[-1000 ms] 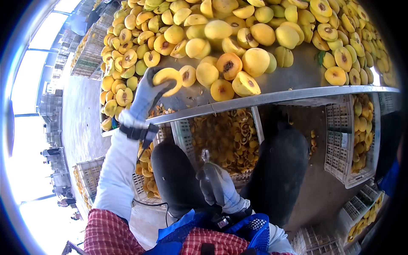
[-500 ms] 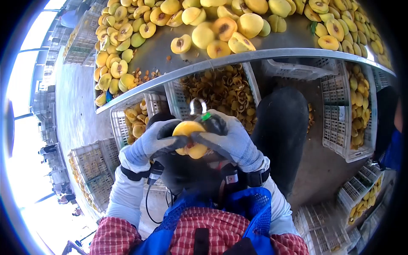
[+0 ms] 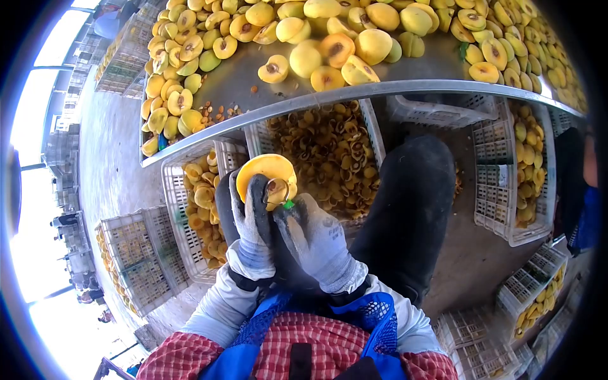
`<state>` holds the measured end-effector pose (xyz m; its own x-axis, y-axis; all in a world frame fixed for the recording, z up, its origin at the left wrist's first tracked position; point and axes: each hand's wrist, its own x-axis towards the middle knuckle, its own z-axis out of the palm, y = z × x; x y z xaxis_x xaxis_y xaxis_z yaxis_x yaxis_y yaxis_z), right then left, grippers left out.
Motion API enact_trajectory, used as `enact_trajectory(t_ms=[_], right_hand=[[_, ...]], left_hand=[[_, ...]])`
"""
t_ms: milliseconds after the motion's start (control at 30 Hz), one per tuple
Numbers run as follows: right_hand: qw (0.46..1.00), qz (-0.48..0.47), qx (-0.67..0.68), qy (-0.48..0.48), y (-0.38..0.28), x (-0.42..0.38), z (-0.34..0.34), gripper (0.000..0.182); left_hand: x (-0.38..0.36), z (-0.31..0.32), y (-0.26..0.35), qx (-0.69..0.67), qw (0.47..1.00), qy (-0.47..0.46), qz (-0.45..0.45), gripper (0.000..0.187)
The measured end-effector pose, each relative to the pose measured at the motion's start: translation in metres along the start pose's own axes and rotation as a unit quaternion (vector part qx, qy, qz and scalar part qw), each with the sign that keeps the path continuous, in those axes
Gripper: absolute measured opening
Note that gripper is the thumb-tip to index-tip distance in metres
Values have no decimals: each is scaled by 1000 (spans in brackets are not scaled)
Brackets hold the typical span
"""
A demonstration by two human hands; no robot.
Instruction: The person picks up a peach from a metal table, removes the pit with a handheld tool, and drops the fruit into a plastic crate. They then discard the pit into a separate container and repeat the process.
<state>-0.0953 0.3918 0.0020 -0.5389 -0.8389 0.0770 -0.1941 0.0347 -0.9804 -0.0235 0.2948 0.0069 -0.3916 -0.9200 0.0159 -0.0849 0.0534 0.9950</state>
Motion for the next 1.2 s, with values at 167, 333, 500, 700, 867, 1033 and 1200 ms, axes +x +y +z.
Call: enact_trajectory(t_ms=[167,333,500,700,867,1033,1200], right_hand=[[1000,5,14,13,3,-7,6,22],[999,-35,-30,-5,21,-18,9,34],[999,-46,18,-8,24,-19,6,33],[975,64,207,-57,29,-14,-2,26],[917,211,327,-86,27,-9,-3,23],[824,343,422,-158,14,-12,-6,24],[526,402,704,-257,16,-17,-6,50]], left_hand=[[-11,8,10,51,998,26,22,25],[-13,13,17,-10,999,34,14,27],[-19,16,-4,-10,999,20,30,28],[-15,18,-5,-80,996,-30,-2,29],[17,-8,9,-189,944,-224,-150,40],[21,-7,6,-34,982,-183,-16,45],[32,-15,-6,137,925,-236,263,49]])
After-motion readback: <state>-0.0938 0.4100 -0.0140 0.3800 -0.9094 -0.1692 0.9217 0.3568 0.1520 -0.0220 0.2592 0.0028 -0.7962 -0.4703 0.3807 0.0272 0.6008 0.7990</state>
